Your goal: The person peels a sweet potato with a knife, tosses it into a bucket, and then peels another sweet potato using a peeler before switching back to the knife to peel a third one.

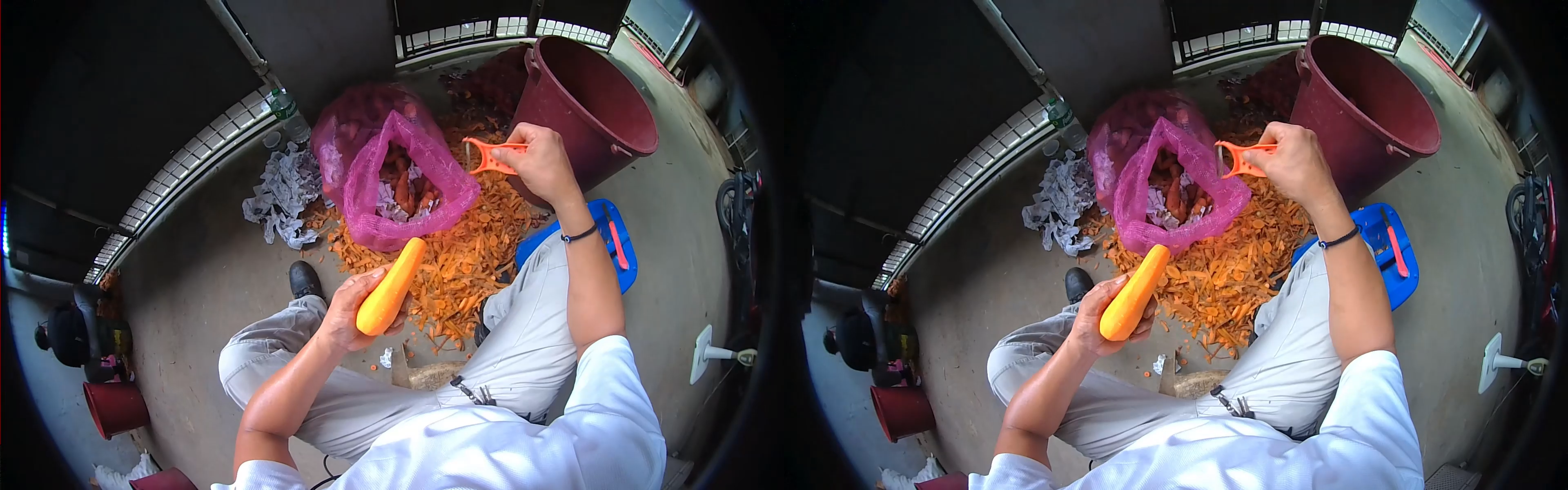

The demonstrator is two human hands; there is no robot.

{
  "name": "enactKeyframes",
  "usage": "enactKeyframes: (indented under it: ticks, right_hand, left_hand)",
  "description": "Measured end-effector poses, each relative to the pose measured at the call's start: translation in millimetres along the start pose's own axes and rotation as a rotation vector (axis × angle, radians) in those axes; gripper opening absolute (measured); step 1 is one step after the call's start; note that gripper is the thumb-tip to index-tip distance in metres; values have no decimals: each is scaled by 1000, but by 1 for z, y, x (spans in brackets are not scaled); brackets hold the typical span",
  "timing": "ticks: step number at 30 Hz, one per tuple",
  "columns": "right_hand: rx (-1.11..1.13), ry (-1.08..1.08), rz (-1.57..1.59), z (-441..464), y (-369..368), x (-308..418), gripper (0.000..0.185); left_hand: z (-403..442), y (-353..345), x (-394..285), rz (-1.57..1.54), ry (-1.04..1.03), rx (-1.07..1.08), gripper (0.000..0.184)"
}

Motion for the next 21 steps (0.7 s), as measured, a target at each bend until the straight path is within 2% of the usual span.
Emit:
enactKeyframes:
  ticks: [2, 3, 4, 6, 8, 10, 12, 15, 21]
  right_hand:
    - [-52, -54, 81, 2, -5, -6, 17]
    - [18, -13, 208, -1, -14, -2, 16]
    - [122, -48, 380, -5, -23, 8, 21]
    - [359, 50, 434, -23, -35, 41, 21]
    - [578, 40, 615, -46, -49, 76, 17]
    - [624, 189, 573, -61, -56, 96, 20]
    - [637, 247, 527, -65, -51, 108, 22]
    - [653, 175, 522, -63, -53, 104, 23]
    - [703, 244, 391, -66, -51, 112, 26]
  left_hand:
    - [4, -4, 0, -22, -24, -47, 45]
    - [6, -5, 1, -44, -45, -98, 45]
    - [7, -3, 2, -45, -53, -99, 45]
    - [12, 7, 8, -269, 21, -106, 43]
    - [13, 14, 11, -198, 11, -156, 43]
    - [15, 8, 11, -126, 12, -206, 43]
    - [14, -3, 12, -91, -9, -471, 44]
    - [11, 7, 13, -62, -8, -344, 46]
    - [12, -5, 13, -116, -34, -395, 48]
Point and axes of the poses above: each hand's wrist, its own z-axis towards the middle knuckle, its own y-axis out of the back of the hand, x = y × z, the point moved 3 cm from there along z, towards the middle knuckle, and after that the axes turned 4 degrees about -z, right-handed, at the moved point
